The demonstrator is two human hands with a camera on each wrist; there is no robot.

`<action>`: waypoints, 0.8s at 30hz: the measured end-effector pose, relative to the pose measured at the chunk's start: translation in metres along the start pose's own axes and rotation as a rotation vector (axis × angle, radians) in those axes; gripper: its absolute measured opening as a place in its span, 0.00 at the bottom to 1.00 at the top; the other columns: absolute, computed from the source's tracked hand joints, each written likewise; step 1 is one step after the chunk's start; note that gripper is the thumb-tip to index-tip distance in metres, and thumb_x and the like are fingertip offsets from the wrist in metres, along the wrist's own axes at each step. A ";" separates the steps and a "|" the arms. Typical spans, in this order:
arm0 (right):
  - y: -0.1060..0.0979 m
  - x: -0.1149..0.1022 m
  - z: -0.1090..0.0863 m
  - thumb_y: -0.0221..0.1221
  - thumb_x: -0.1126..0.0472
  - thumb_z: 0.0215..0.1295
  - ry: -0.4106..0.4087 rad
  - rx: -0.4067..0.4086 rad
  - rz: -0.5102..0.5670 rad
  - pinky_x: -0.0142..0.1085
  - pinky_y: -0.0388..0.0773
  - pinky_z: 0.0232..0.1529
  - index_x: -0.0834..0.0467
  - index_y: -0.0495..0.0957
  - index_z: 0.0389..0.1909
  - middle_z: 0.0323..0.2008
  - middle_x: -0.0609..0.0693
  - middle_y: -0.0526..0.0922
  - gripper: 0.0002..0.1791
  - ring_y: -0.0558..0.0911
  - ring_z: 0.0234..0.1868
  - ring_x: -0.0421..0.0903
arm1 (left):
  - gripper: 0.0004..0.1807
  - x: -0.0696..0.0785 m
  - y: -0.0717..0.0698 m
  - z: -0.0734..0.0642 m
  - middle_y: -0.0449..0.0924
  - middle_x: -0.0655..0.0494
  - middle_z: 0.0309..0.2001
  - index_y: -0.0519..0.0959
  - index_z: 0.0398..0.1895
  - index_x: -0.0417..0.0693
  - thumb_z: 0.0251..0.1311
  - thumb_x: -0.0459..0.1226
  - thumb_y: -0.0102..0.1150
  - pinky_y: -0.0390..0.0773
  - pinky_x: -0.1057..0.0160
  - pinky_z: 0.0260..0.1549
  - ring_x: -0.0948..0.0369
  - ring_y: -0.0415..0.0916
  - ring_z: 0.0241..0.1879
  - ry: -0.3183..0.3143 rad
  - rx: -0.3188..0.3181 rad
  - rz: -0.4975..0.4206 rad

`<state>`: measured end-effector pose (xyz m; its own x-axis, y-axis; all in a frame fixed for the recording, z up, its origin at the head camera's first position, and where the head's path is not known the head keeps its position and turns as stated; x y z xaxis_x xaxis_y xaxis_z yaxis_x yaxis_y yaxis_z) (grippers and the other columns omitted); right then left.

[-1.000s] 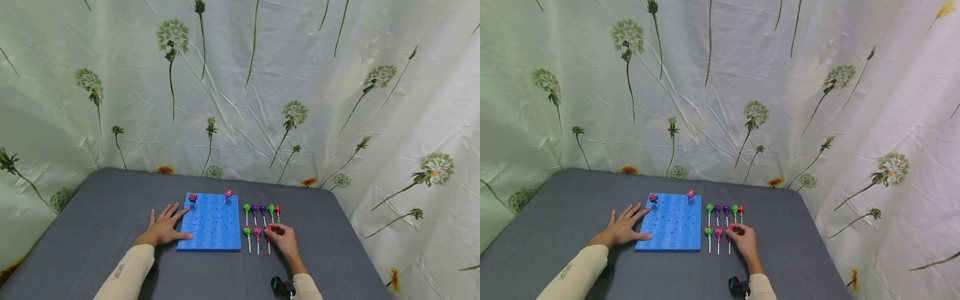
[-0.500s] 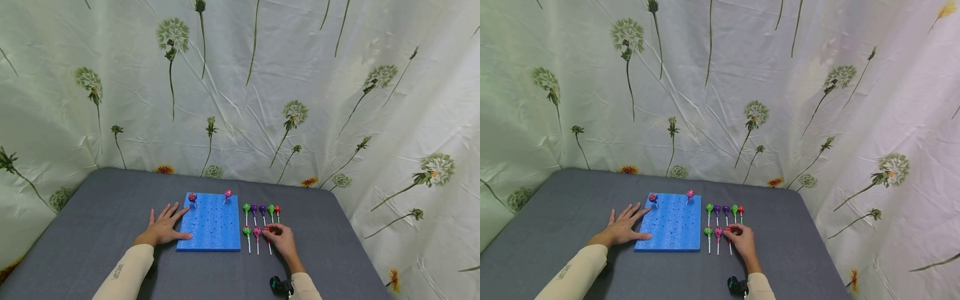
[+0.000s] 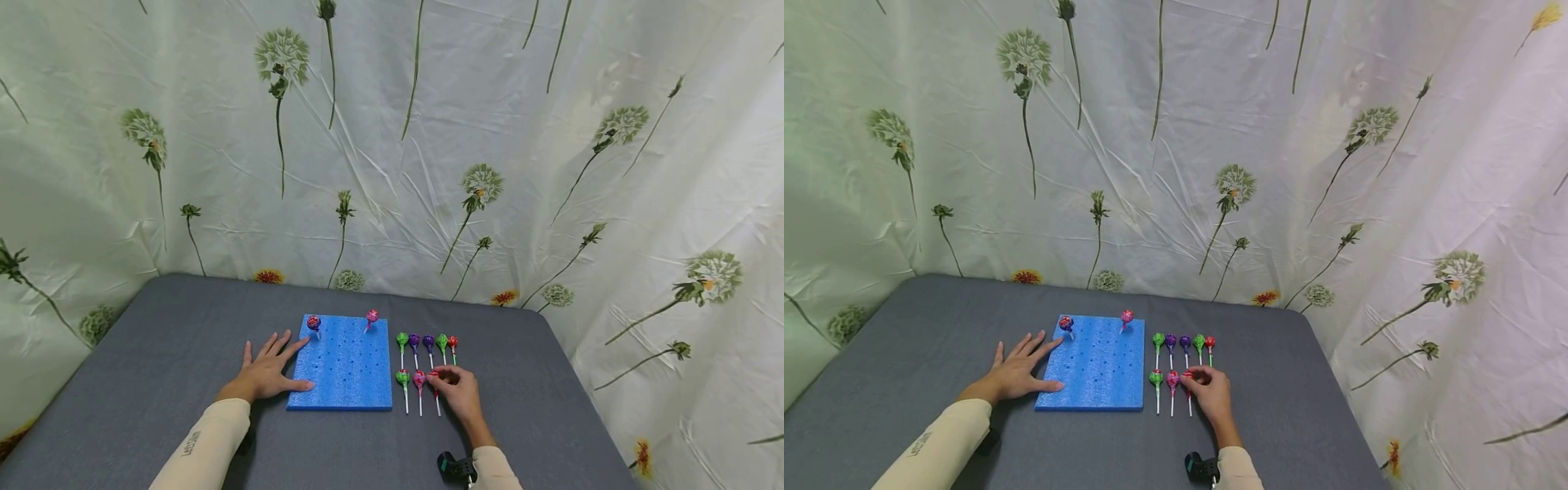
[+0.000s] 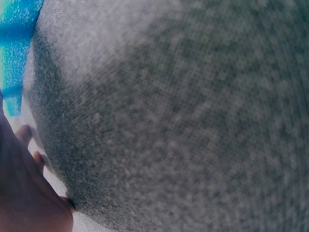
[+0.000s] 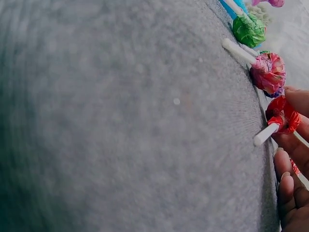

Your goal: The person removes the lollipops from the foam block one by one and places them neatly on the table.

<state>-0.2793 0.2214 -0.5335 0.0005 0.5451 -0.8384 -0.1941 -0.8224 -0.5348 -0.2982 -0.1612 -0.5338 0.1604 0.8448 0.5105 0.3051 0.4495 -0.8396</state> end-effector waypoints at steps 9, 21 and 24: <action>0.000 0.000 0.000 0.72 0.61 0.52 0.012 0.015 -0.019 0.30 0.66 0.26 0.62 0.85 0.34 0.22 0.46 0.77 0.11 0.72 0.25 0.40 | 0.56 0.003 -0.001 -0.001 0.44 0.34 0.74 0.56 0.74 0.54 0.45 0.70 0.61 0.21 0.28 0.60 0.35 0.35 0.72 -0.011 -0.014 0.008; -0.001 0.003 0.000 0.71 0.61 0.53 0.021 0.017 -0.011 0.31 0.67 0.27 0.62 0.84 0.36 0.25 0.48 0.78 0.12 0.73 0.28 0.43 | 0.55 0.004 -0.003 -0.002 0.44 0.34 0.74 0.57 0.74 0.54 0.45 0.69 0.61 0.22 0.28 0.59 0.34 0.35 0.72 -0.003 -0.008 0.009; -0.002 0.003 0.001 0.71 0.61 0.52 0.022 0.019 -0.003 0.31 0.68 0.27 0.62 0.84 0.36 0.25 0.48 0.78 0.12 0.73 0.28 0.43 | 0.55 0.004 -0.002 -0.002 0.44 0.34 0.74 0.57 0.74 0.54 0.45 0.69 0.61 0.22 0.28 0.59 0.34 0.35 0.72 -0.002 -0.008 0.009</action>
<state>-0.2795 0.2243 -0.5349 0.0227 0.5436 -0.8390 -0.2129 -0.8174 -0.5353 -0.2968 -0.1592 -0.5296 0.1617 0.8494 0.5024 0.3112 0.4392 -0.8428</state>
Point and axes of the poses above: each hand's wrist, its own z-axis towards the middle knuckle, its own y-axis out of the palm, x = y × z, the point moved 6 cm from there along z, towards the middle knuckle
